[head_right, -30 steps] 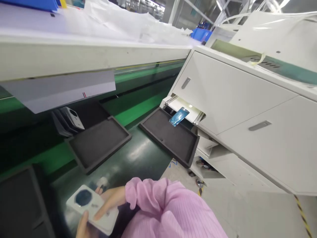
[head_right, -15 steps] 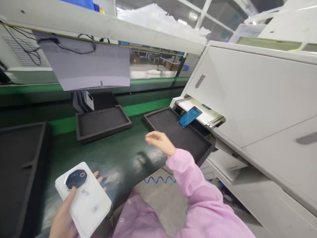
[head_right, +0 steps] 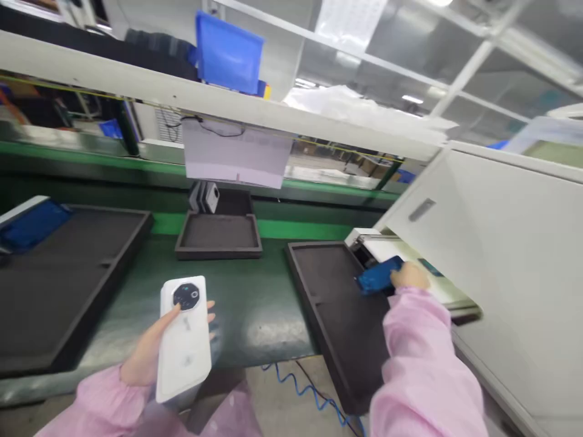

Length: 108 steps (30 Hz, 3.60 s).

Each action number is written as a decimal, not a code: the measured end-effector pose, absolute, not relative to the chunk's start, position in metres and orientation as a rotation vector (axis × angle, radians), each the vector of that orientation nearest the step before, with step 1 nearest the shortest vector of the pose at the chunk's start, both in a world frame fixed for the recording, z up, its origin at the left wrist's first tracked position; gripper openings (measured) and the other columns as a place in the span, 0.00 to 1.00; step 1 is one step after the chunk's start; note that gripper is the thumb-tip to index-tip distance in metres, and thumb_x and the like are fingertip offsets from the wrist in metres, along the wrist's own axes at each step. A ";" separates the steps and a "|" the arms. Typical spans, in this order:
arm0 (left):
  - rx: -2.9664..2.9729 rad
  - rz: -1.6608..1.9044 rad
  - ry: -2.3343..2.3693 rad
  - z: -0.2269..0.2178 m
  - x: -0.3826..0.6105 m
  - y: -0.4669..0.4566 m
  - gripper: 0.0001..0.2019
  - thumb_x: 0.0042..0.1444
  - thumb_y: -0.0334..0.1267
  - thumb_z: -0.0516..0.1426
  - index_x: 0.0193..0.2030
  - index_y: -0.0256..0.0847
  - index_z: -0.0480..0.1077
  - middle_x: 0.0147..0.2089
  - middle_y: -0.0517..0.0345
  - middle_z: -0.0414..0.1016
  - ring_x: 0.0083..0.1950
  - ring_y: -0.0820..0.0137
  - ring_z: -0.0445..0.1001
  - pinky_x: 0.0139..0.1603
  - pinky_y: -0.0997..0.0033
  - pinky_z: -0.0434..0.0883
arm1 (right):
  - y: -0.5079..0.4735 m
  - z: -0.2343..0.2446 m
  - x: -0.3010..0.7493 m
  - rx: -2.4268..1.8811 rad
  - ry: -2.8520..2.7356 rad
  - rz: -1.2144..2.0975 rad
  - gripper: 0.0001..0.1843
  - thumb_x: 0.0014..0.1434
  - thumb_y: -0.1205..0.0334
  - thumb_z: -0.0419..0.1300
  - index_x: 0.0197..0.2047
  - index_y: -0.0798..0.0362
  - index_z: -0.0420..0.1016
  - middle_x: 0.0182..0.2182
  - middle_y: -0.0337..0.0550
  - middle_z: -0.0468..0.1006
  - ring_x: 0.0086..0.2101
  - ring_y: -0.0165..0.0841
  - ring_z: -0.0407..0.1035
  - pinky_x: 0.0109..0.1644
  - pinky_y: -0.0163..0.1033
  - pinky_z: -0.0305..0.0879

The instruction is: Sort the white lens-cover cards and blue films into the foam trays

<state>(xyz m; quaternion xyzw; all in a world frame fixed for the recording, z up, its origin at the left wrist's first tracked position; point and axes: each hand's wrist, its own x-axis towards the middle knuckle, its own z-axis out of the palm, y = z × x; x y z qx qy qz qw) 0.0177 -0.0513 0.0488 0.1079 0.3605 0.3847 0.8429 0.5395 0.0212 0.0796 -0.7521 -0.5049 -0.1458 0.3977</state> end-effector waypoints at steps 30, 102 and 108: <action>0.665 0.943 0.563 0.027 -0.030 0.022 0.19 0.49 0.39 0.61 0.46 0.31 0.72 0.38 0.44 0.79 0.36 0.59 0.77 0.39 0.61 0.70 | 0.035 0.009 0.113 -0.935 -1.338 1.422 0.21 0.49 0.54 0.63 0.45 0.52 0.66 0.30 0.41 0.73 0.25 0.29 0.69 0.19 0.30 0.63; 0.688 0.667 0.720 -0.002 -0.011 0.011 0.12 0.51 0.36 0.61 0.43 0.36 0.74 0.39 0.45 0.79 0.37 0.59 0.78 0.38 0.62 0.74 | 0.040 0.017 0.152 -0.587 -0.910 1.628 0.24 0.51 0.57 0.62 0.51 0.52 0.70 0.47 0.47 0.76 0.49 0.44 0.69 0.52 0.50 0.66; 0.649 0.637 0.700 -0.001 -0.012 0.009 0.13 0.50 0.37 0.62 0.43 0.37 0.74 0.38 0.47 0.80 0.39 0.58 0.78 0.40 0.60 0.74 | 0.041 0.022 0.154 -0.533 -0.921 1.664 0.24 0.52 0.59 0.62 0.54 0.50 0.68 0.49 0.46 0.75 0.50 0.42 0.68 0.55 0.49 0.62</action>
